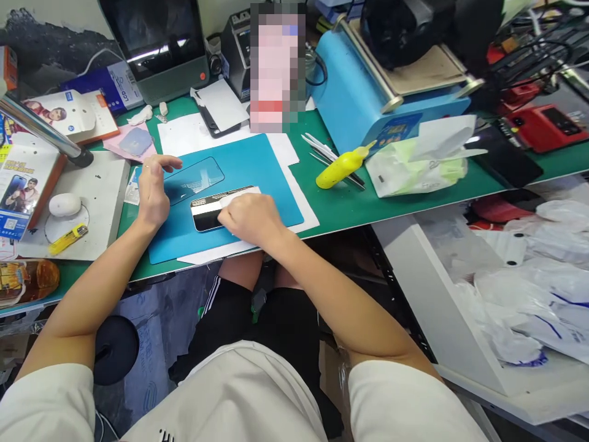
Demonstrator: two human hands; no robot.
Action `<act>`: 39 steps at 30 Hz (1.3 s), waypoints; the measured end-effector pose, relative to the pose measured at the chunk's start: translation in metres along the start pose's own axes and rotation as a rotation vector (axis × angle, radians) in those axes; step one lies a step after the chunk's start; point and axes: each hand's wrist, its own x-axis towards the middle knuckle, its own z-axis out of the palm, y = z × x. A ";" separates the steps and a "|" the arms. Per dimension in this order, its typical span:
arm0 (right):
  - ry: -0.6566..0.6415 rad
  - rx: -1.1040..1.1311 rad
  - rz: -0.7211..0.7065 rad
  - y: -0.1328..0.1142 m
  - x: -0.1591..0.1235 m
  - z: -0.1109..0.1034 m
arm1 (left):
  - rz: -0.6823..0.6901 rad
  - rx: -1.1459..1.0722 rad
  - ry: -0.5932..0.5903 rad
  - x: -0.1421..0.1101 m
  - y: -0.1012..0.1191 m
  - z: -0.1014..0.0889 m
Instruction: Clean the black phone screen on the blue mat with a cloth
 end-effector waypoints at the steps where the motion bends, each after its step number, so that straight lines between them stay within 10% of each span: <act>1: 0.003 -0.013 0.030 0.004 0.003 0.000 | -0.005 -0.001 -0.007 0.000 0.000 0.001; 11: 0.060 -0.003 -0.040 -0.050 0.015 0.008 | -0.035 -0.005 -0.012 -0.002 0.001 -0.001; 18: 0.030 -0.044 0.058 -0.013 0.003 0.004 | -0.030 -0.020 0.004 -0.002 -0.001 0.000; 22: 0.071 -0.017 0.142 -0.032 0.016 0.008 | -0.069 -0.027 -0.005 0.000 -0.003 0.003; 31: -0.053 -0.028 -0.214 -0.047 0.019 0.001 | 0.077 -0.026 0.018 -0.001 -0.013 0.000; 39: 0.075 -0.019 0.006 -0.066 0.024 0.008 | 0.089 -0.042 -0.017 -0.002 -0.017 0.004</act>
